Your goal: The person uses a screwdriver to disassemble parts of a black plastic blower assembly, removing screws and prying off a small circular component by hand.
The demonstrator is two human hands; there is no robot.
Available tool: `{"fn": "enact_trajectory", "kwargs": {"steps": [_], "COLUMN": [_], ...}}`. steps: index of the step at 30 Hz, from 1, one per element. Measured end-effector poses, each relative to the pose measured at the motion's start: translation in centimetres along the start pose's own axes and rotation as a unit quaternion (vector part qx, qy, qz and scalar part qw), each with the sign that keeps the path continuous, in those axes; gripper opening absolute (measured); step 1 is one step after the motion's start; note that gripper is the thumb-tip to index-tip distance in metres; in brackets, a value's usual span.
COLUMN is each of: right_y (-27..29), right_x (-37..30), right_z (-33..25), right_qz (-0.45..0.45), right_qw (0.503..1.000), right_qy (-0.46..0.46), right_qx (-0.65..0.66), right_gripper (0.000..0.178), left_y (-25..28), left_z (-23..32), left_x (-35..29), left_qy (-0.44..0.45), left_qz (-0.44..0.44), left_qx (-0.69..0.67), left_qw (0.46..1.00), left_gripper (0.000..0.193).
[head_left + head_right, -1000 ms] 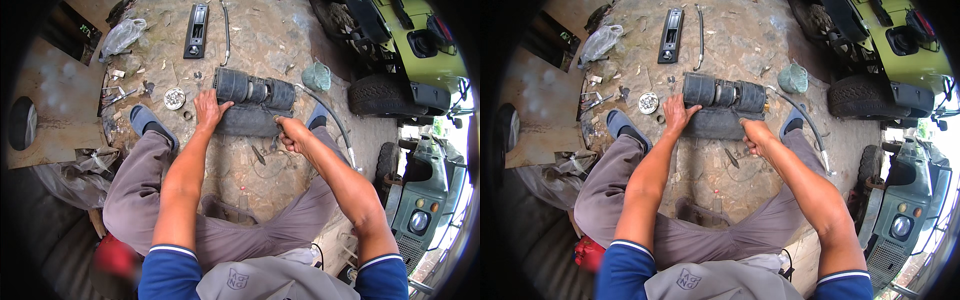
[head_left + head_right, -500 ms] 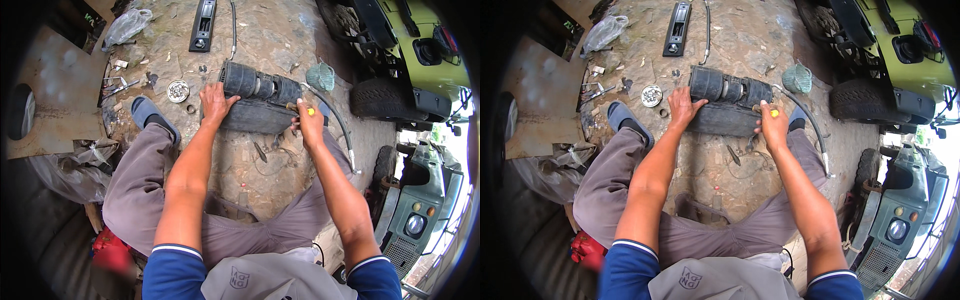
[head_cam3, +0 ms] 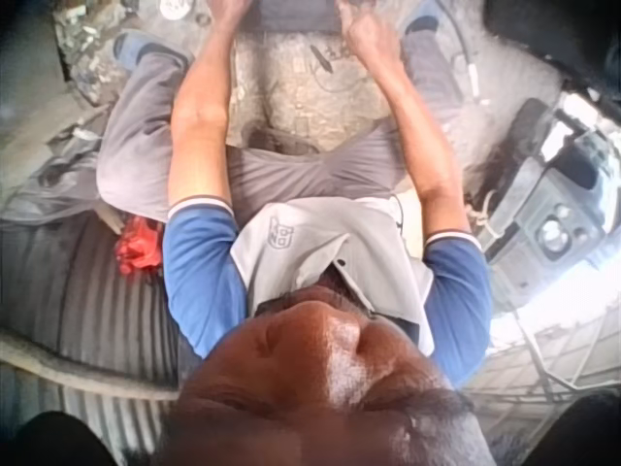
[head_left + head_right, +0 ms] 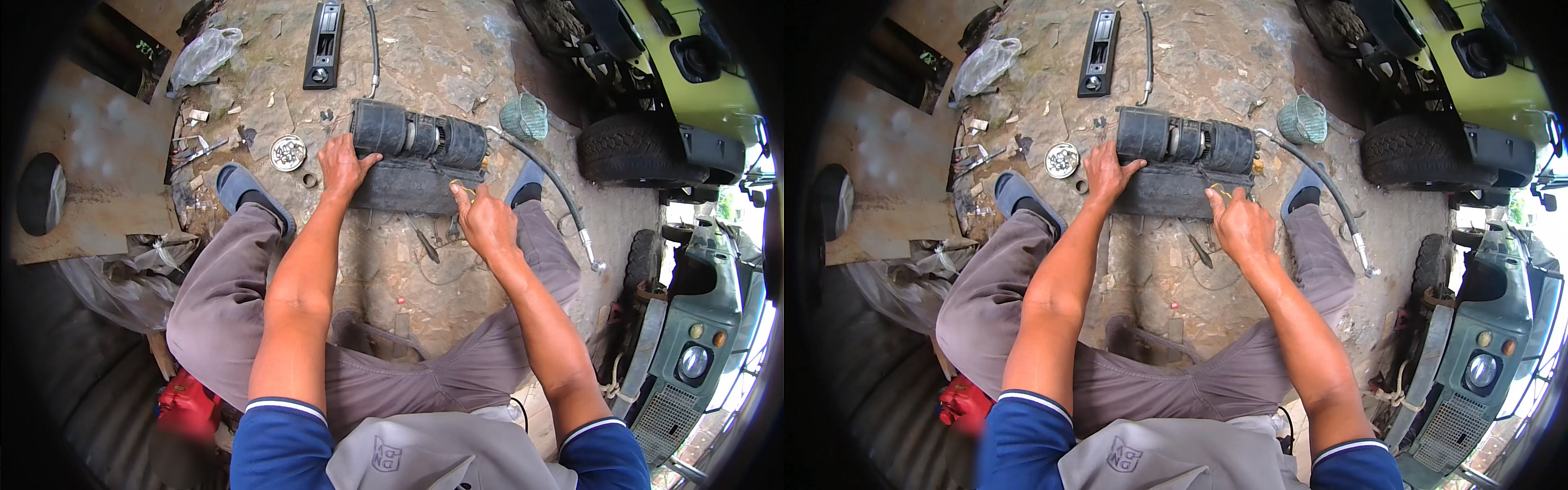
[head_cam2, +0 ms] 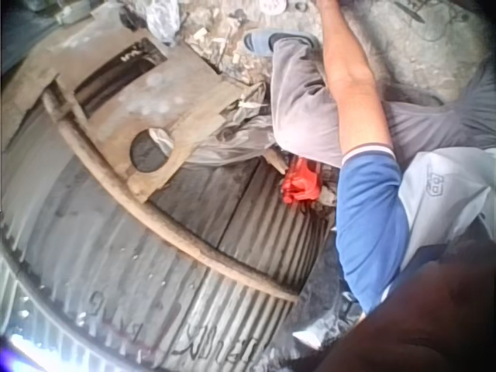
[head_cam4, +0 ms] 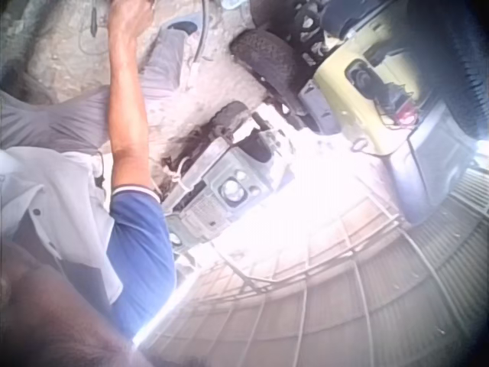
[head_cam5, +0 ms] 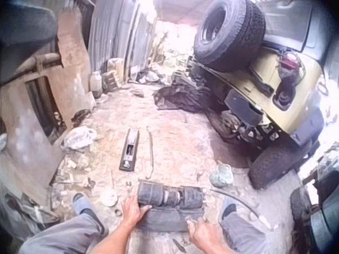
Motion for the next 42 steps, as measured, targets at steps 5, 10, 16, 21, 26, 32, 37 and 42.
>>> {"fn": "enact_trajectory", "kwargs": {"steps": [5,10,16,21,26,32,37,42], "right_y": [0.3,-0.2,0.8,1.2,-1.1,1.0,1.6,2.2], "right_x": [-2.3,-0.7,-1.9,-1.4,-0.2,-1.8,-0.8,-1.5], "right_z": [0.3,2.1,-0.3,0.3,1.9,1.9,0.7,-0.2], "right_qz": [0.249,0.124,0.21,0.198,0.114,0.236,0.177,0.201], "right_qw": [0.933,0.989,0.944,0.965,0.986,0.958,0.967,0.955], "right_qy": [0.258,0.054,0.254,0.164,0.12,0.131,0.183,0.215], "right_qx": [-0.012,0.058,-0.015,0.055,0.002,0.102,0.017,0.029], "right_gripper": [0.041,0.031,0.037,0.027,0.033,0.028,0.033,0.028], "left_y": [-0.2,0.1,0.0,-0.2,-0.2,-0.1,0.0,0.0], "left_z": [0.3,0.1,0.1,0.0,0.2,0.0,-0.2,0.2], "left_x": [0.5,0.2,0.2,0.4,0.3,0.2,0.1,0.4], "left_qy": [-0.002,-0.012,0.01,0.029,0.022,0.018,0.024,0.029], "left_qz": [-0.002,0.01,-0.013,-0.036,-0.022,-0.019,-0.022,-0.036], "left_qx": [0.006,0.021,0.007,0.006,-0.013,-0.01,-0.016,-0.017], "left_qw": [1.0,1.0,1.0,0.999,0.999,1.0,0.999,0.999], "left_gripper": [0.069,0.07,0.065,0.062,0.062,0.061,0.061,0.06]}}
Point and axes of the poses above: each hand's wrist, its own x-axis towards the middle knuckle, its own y-axis out of the back of the hand, z = x × y, the point moved 9 cm from there along x, towards the middle knuckle, and after that the axes turned 8 degrees about -x, right-handed, at the moved point
